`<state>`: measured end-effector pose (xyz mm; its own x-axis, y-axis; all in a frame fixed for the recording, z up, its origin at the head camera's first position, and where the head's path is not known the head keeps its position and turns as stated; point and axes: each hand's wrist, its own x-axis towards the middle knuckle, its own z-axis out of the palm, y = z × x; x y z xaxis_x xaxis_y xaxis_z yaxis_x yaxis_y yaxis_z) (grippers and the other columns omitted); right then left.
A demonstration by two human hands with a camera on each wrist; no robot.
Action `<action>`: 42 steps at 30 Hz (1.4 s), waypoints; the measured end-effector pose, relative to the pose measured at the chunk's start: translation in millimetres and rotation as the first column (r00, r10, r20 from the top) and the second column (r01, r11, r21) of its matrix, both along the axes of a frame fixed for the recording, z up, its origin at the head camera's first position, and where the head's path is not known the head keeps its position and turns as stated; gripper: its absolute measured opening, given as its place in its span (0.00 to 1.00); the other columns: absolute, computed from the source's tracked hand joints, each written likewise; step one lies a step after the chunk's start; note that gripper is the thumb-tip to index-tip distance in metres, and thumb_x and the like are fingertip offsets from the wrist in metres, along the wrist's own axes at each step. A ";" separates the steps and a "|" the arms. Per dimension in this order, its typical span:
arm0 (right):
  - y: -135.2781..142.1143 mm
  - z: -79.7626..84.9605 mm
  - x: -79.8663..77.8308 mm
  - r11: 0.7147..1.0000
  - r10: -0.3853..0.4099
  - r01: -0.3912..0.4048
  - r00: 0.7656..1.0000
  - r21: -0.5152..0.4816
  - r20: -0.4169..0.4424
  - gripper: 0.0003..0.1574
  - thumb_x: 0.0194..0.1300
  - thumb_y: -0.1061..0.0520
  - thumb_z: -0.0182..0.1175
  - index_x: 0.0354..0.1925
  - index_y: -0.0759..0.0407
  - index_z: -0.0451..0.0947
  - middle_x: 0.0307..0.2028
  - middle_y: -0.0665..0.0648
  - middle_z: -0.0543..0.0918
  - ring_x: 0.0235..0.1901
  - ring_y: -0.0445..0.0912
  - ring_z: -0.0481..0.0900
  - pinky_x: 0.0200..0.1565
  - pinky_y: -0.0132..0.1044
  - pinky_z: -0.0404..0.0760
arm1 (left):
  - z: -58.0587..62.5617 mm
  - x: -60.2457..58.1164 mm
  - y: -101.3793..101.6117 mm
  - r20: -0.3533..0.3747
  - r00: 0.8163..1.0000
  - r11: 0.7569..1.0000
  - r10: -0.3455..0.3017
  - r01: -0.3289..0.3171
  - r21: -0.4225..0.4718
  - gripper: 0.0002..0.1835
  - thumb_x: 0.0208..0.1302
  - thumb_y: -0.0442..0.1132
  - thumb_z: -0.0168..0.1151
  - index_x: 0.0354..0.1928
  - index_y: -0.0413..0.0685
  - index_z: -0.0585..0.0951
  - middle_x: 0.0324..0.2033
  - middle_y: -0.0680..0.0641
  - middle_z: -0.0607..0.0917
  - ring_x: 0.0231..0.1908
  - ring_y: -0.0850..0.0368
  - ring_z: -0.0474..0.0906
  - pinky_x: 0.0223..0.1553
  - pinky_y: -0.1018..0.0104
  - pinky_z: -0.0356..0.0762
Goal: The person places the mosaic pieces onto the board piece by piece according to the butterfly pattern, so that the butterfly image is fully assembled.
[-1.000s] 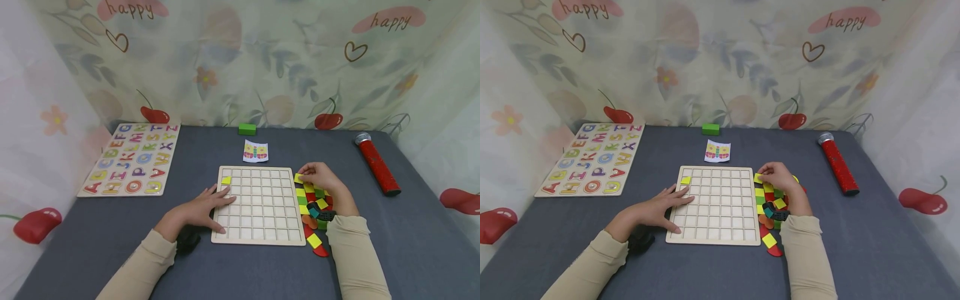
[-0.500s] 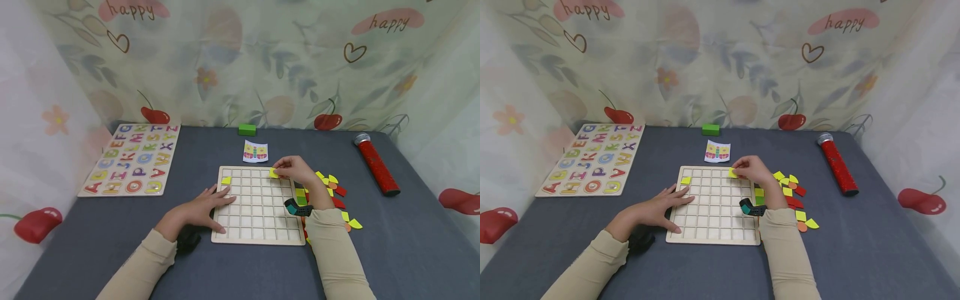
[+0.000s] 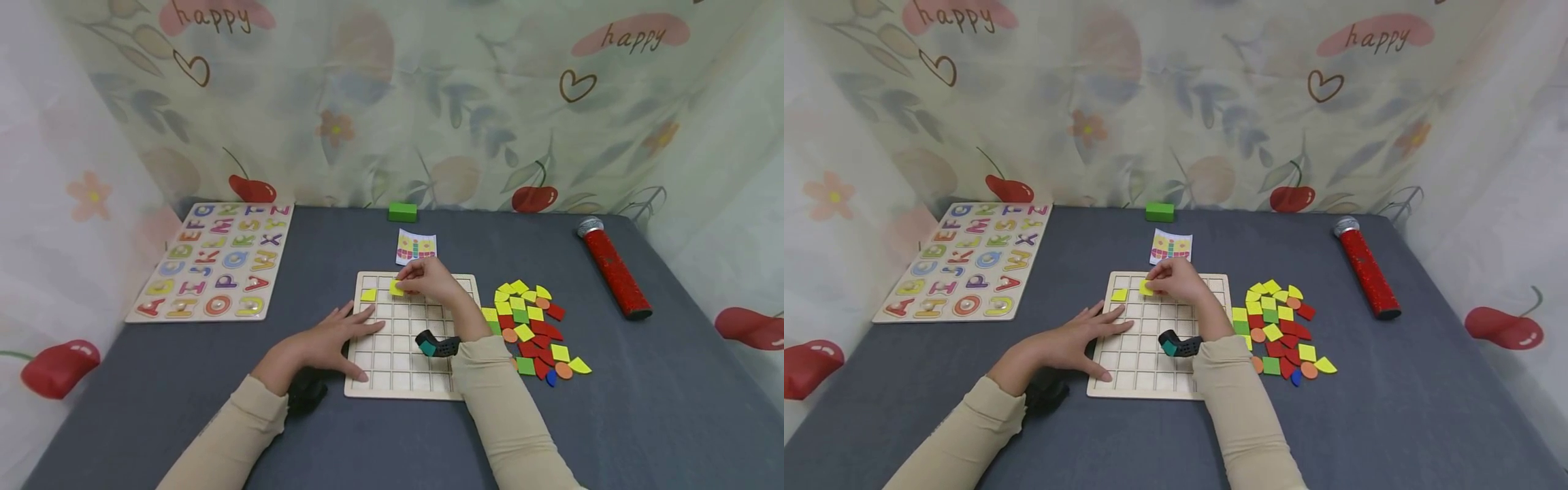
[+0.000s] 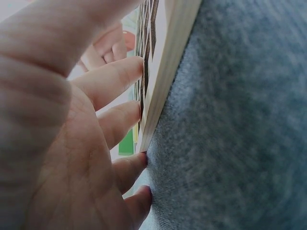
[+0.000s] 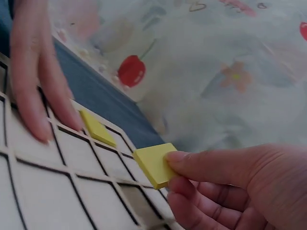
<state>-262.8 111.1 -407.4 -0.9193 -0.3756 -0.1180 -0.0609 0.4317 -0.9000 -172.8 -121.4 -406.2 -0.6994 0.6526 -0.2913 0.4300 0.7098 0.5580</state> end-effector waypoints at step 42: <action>45.0 20.9 8.7 0.972 -0.233 0.230 0.971 0.048 0.061 0.18 0.61 0.56 0.62 0.46 0.67 0.81 0.40 0.62 0.82 0.41 0.56 0.82 0.48 0.44 0.81 | -0.9 1.8 -1.1 -0.009 1.000 1.000 0.001 0.000 0.027 0.48 0.47 0.56 0.71 0.70 0.60 0.59 0.74 0.50 0.46 0.72 0.41 0.27 0.70 0.41 0.30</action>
